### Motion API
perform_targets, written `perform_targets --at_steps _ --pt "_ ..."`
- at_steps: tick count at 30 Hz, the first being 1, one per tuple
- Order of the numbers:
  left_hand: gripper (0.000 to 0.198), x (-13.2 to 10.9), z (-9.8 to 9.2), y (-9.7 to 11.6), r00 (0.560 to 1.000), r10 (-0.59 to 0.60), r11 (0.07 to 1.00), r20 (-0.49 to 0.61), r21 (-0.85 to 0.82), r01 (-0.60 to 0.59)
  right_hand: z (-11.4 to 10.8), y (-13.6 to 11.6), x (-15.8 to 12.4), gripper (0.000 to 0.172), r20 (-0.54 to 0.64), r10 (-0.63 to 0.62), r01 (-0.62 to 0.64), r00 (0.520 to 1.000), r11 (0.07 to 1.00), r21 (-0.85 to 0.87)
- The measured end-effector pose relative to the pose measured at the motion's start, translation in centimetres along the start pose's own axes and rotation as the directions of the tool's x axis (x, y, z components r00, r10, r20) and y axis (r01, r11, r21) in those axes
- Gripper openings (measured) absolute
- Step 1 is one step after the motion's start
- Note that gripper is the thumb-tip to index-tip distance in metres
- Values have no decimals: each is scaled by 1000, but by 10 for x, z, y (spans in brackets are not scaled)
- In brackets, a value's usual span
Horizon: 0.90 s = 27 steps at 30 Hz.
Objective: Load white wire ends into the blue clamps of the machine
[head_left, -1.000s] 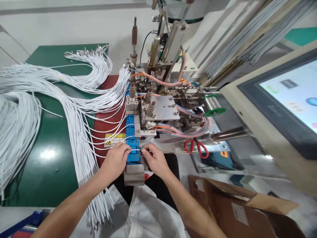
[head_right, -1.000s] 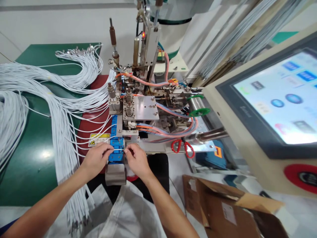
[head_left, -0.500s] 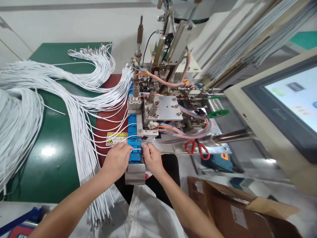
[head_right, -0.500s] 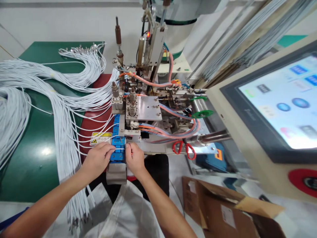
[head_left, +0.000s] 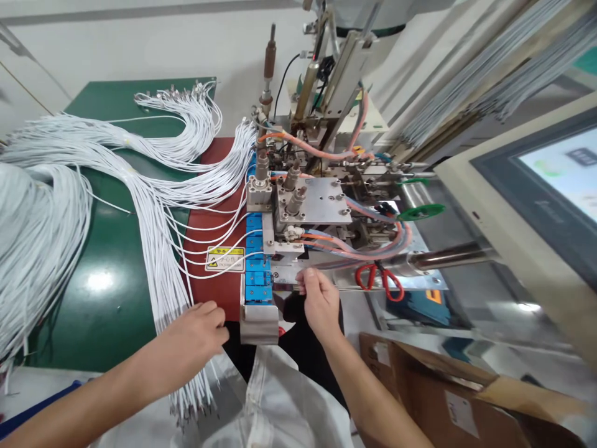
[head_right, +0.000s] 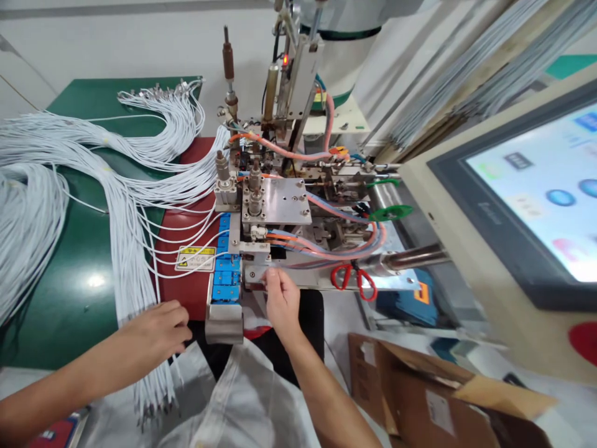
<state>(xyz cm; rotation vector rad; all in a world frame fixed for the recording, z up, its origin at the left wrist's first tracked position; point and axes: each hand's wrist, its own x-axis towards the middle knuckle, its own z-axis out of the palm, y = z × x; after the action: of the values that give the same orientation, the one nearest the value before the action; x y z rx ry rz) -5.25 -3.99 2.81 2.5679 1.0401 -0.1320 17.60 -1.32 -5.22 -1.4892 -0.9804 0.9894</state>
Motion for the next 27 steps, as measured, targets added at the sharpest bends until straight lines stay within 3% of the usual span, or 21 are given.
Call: perform_targets --at_steps 3,6,9,12,16,19,23,27 --pt "15 -10 -3 6 989 -62 992 132 114 47 0 -2 -2 41 32 10 -11 999 999 41" --pt "19 -7 -4 5 992 -56 992 113 123 42 1 -3 -3 42 55 5 -9 998 998 65" --pt "17 5 -8 1 997 32 999 65 -25 -30 0 -4 -6 41 51 4 -8 999 998 69" --pt "21 21 -10 1 997 59 980 -39 -189 -65 -1 -7 -11 39 61 12 -17 998 996 87" --pt "23 41 -4 5 957 -146 931 -252 -361 47 -3 -9 -24 39 129 -31 -2 991 969 245" --pt "21 50 4 10 907 -263 896 -329 -432 103 -4 -12 -31 34 113 -61 21 992 944 330" --pt "21 58 13 20 883 -279 881 -376 -465 81 -7 -24 -30 12 112 -98 80 989 985 150" --pt "26 65 16 31 862 -306 843 -405 -536 47 -9 -36 -22 10 237 -200 210 951 977 -19"
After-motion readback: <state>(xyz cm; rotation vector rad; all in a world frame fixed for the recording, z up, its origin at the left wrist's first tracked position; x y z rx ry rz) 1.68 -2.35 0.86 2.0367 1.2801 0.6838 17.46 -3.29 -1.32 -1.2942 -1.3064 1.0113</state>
